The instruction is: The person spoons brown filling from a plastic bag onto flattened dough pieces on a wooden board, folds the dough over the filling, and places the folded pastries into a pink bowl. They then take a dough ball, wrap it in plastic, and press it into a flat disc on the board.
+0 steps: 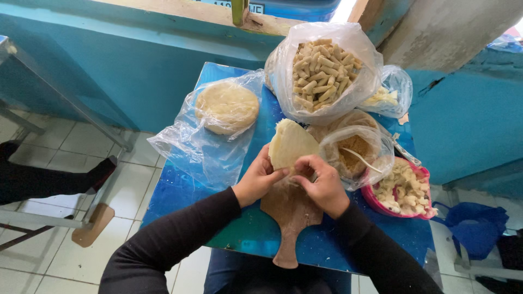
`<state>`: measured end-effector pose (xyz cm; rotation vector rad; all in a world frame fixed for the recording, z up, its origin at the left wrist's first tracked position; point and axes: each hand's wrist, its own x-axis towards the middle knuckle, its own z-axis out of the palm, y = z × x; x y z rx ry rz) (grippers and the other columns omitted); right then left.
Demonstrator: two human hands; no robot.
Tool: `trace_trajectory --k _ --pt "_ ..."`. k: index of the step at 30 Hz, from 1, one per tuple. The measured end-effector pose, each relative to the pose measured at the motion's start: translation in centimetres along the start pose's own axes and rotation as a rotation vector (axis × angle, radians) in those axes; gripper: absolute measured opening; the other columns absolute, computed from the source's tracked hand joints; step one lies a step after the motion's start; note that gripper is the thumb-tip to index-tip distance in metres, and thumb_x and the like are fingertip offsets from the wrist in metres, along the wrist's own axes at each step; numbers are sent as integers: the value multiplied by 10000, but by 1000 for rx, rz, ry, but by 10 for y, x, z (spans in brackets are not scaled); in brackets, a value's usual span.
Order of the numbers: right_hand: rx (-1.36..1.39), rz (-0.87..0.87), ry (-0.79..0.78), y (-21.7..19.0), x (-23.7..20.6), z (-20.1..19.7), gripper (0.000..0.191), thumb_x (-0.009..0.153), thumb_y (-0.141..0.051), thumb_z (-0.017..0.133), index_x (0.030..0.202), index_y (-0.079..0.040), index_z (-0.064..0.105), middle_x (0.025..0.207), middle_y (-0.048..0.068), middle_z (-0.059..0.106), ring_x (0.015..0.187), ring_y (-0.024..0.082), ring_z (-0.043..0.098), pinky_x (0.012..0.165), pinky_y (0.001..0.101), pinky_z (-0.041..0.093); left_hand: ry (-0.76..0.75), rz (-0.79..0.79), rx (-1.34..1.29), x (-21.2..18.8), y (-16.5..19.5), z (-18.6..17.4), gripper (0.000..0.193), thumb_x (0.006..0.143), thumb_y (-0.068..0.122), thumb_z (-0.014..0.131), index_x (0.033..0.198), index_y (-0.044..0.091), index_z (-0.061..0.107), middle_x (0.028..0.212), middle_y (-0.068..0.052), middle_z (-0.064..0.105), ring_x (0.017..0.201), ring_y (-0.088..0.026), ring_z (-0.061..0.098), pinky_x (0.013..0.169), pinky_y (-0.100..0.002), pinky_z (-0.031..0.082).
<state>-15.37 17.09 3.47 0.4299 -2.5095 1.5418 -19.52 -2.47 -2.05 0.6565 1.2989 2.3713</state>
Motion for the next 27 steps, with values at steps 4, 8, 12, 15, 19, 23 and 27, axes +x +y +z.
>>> trace_trajectory --k 4,8,12,15,19,23,27 --pt "-24 140 -8 3 1 -2 222 816 -97 815 989 -73 677 836 38 669 717 125 632 658 263 527 51 -25 0 1 -4 -6 741 940 -45 638 1573 56 267 1457 -102 546 1326 -178 559 1079 -342 477" --pt "-150 -48 -8 4 0 -5 143 832 -115 824 911 -64 717 887 59 655 728 126 635 653 276 520 33 29 46 1 -6 -6 768 908 -91 624 1574 48 270 1472 -93 531 1358 -165 547 1105 -332 466" --pt "-144 6 9 3 -1 -4 131 862 -141 789 923 -65 701 865 48 673 716 134 632 643 282 515 36 -23 -16 1 -4 -6 786 905 -94 619 1587 60 260 1469 -106 537 1326 -180 564 1079 -337 481" --pt "-75 141 7 0 0 -4 148 859 -156 775 945 -74 688 837 38 691 699 134 648 649 274 524 25 -44 -20 1 -3 -5 787 914 -88 613 1597 64 253 1472 -116 537 1320 -189 568 1078 -339 486" --pt "-100 86 -20 -2 0 -6 145 848 -152 783 945 -74 709 856 55 674 709 159 662 660 284 535 6 -6 60 -1 -3 -1 790 924 -87 613 1596 62 227 1490 -98 523 1361 -166 546 1094 -312 470" --pt "-221 -164 26 0 -2 -7 87 884 -115 759 935 -73 702 883 90 658 811 245 648 705 338 518 12 -5 56 0 -3 1 804 923 -84 616 1595 67 202 1465 -95 532 1341 -168 553 1073 -310 480" --pt "-255 -219 107 2 -4 -2 97 960 -100 685 1026 -57 630 928 106 643 861 287 638 762 366 510 9 -13 43 0 -2 2 794 925 -85 624 1591 56 215 1455 -95 542 1317 -160 569 1047 -309 493"
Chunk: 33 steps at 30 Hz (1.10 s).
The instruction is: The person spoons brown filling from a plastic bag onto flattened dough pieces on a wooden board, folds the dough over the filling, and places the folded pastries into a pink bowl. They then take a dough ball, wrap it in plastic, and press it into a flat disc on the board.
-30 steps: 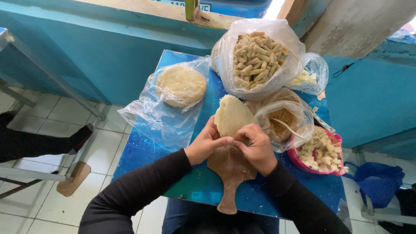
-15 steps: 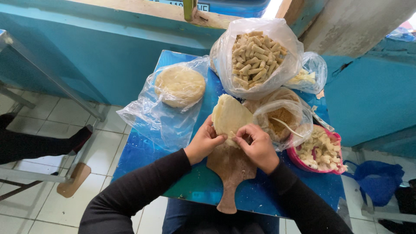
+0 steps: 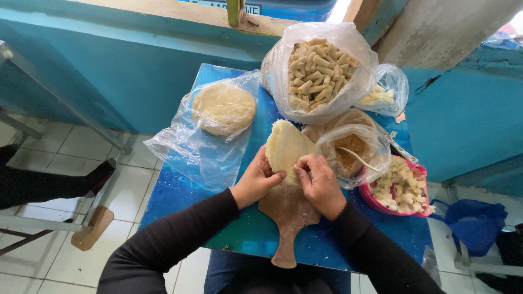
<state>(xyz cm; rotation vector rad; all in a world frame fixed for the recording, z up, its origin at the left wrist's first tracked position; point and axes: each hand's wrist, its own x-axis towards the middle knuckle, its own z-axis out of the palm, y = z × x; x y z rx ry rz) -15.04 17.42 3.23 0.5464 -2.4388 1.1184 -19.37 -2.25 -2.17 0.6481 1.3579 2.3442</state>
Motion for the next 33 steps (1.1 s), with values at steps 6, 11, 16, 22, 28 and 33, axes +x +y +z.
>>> trace_trajectory --k 6,11,16,22,28,33 --pt "122 209 -64 -3 2 -5 144 927 -117 698 1059 -66 672 922 100 678 798 214 672 729 327 538 -20 -6 10 -1 1 1 815 934 -84 624 1604 66 185 1434 -90 558 1290 -150 582 1027 -303 505" --pt "88 167 -110 -5 4 -10 246 815 -147 806 1013 -65 684 907 96 692 795 198 663 709 314 536 -56 11 -10 -3 1 5 881 933 -87 621 1632 94 118 1451 -91 543 1294 -146 578 1051 -298 496" --pt "17 185 -135 -6 3 -11 132 850 -110 778 925 -70 677 849 102 657 802 260 646 726 350 514 -38 2 23 -4 1 8 882 930 -81 630 1629 86 118 1420 -97 581 1254 -143 612 1005 -277 512" --pt "-72 -89 63 -11 -1 -5 129 909 -36 686 1000 -50 596 950 159 614 924 339 601 814 394 488 29 -70 197 -3 2 6 837 942 -55 671 1624 55 200 1299 -162 662 1057 -184 655 811 -288 517" --pt "166 311 14 -11 3 -6 168 940 -65 661 1105 -73 629 906 109 692 789 246 678 741 325 538 -21 13 25 -4 1 7 853 930 -83 632 1616 68 150 1427 -99 582 1269 -142 609 1000 -271 518" --pt "162 83 -58 -14 5 -11 189 942 -6 580 1098 -64 669 993 118 662 898 242 677 808 326 535 -36 4 32 -3 -3 6 877 933 -92 618 1630 96 120 1437 -93 563 1274 -145 598 1011 -284 511"
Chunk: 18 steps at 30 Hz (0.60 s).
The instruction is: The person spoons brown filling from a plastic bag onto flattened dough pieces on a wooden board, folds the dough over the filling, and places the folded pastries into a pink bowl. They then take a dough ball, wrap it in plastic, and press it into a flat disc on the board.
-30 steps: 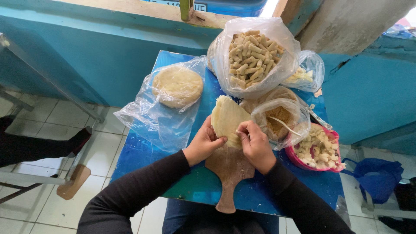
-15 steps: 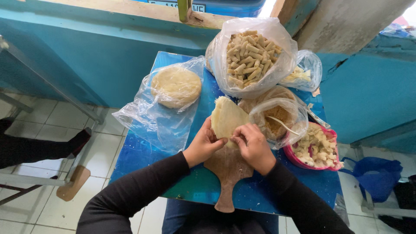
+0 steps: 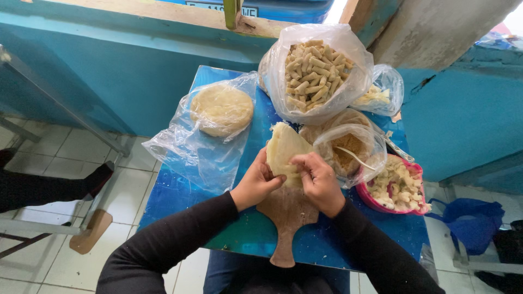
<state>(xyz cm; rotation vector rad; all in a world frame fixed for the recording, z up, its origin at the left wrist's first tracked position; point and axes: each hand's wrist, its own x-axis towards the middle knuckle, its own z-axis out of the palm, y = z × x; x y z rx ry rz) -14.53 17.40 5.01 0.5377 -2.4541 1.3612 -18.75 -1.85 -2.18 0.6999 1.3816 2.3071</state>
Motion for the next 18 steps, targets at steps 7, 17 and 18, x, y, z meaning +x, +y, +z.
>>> trace_trajectory --k 7,17,18 --pt "-86 -110 -98 -4 4 -10 198 860 -125 744 1006 -40 640 939 120 640 878 280 638 774 356 513 -63 2 -1 -4 -4 -1 848 936 -99 608 1623 101 151 1420 -71 574 1276 -141 612 1017 -289 528" --pt "-51 112 202 23 -1 -7 110 1001 -149 684 1035 -45 696 911 43 656 808 149 633 743 275 513 -53 -46 27 -6 2 4 752 923 -109 597 1590 52 287 1409 -64 562 1287 -132 585 1025 -295 513" --pt "56 142 193 29 1 -7 118 1019 -150 668 1042 -37 690 925 31 640 823 129 616 751 266 506 -54 -41 54 -6 4 5 759 909 -100 589 1584 58 280 1421 -54 554 1305 -126 570 1045 -294 504"
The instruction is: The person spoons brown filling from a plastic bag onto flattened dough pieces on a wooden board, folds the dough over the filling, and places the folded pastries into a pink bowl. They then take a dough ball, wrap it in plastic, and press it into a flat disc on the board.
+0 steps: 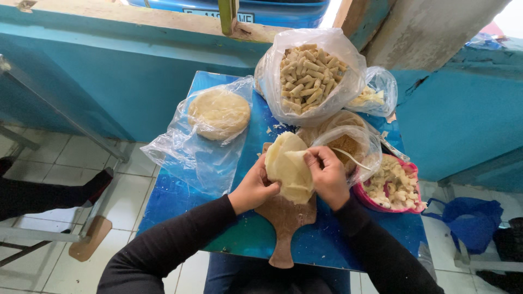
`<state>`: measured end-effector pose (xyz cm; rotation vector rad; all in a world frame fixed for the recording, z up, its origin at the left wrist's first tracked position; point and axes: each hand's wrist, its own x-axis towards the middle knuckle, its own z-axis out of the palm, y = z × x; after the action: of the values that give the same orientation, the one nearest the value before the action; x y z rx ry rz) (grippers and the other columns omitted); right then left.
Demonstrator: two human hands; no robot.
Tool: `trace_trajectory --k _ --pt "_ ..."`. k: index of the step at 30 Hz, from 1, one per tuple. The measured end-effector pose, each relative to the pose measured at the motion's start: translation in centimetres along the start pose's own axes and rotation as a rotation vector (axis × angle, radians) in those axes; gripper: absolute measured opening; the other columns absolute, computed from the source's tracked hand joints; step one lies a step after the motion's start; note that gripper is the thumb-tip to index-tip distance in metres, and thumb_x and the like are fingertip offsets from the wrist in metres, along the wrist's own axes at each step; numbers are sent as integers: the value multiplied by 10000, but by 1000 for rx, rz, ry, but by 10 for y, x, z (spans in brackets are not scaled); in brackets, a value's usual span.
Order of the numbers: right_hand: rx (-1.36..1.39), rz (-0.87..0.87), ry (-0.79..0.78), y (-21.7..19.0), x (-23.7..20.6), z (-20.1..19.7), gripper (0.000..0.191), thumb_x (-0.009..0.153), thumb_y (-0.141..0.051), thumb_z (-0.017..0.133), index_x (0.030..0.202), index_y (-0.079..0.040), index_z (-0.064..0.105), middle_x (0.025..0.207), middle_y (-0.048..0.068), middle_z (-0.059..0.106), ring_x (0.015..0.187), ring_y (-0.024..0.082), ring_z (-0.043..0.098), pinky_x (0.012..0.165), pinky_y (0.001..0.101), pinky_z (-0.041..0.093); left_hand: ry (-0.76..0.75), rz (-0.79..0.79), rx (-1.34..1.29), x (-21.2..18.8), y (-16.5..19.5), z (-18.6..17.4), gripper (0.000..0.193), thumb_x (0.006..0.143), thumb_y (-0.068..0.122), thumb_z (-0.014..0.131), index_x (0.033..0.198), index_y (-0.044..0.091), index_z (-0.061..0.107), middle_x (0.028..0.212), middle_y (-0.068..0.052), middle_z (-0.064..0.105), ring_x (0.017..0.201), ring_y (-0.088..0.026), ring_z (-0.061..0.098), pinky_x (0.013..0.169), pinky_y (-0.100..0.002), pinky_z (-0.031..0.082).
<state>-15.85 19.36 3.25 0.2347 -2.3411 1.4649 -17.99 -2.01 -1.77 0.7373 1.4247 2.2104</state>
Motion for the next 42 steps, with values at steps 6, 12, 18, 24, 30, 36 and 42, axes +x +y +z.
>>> trace_trajectory --k 6,12,18,24,30,36,42 --pt "315 193 -151 17 -2 6 189 1053 -179 582 1141 -37 670 919 -30 656 833 43 573 745 224 490 86 -40 -7 0 13 0 663 931 59 637 1517 54 328 1409 -21 561 1302 -106 562 1080 -277 483" --pt "160 133 -173 8 -2 5 237 1023 -240 620 1152 -46 667 919 -6 682 829 49 580 739 236 505 158 -34 83 2 4 2 501 987 203 704 1380 38 441 1251 -55 627 1160 -114 618 963 -288 537" --pt "-54 102 -171 -2 -4 1 241 920 -280 761 1015 -69 692 753 -19 674 687 48 581 620 266 500 137 -98 2 0 -1 -6 476 951 88 633 1391 80 452 1253 -32 598 1172 -110 579 1005 -294 493" --pt "-7 135 59 19 5 -4 238 1027 -257 716 994 -43 615 765 7 538 715 63 464 637 271 441 148 -109 -241 3 5 -8 579 864 -36 575 1421 57 445 1307 -50 591 1232 -151 573 1068 -325 468" --pt "430 165 124 38 21 -20 158 1068 -204 650 1042 -63 584 899 -32 623 773 37 527 675 226 467 242 -233 -418 7 19 -14 610 805 -37 558 1409 49 537 1297 -73 649 1175 -209 634 1010 -378 519" --pt "637 305 243 29 31 -55 141 1043 -219 644 1014 -88 597 878 -10 659 716 73 598 603 263 491 298 -144 -411 10 32 -28 607 770 -21 507 1375 -14 554 1265 -115 670 1147 -240 661 1004 -381 530" --pt "527 100 368 21 34 -78 125 1071 -185 668 1051 -79 605 947 -30 653 827 50 594 755 226 504 398 -23 -432 11 43 -45 599 778 -17 478 1372 -35 555 1271 -136 668 1151 -267 654 1009 -391 529"
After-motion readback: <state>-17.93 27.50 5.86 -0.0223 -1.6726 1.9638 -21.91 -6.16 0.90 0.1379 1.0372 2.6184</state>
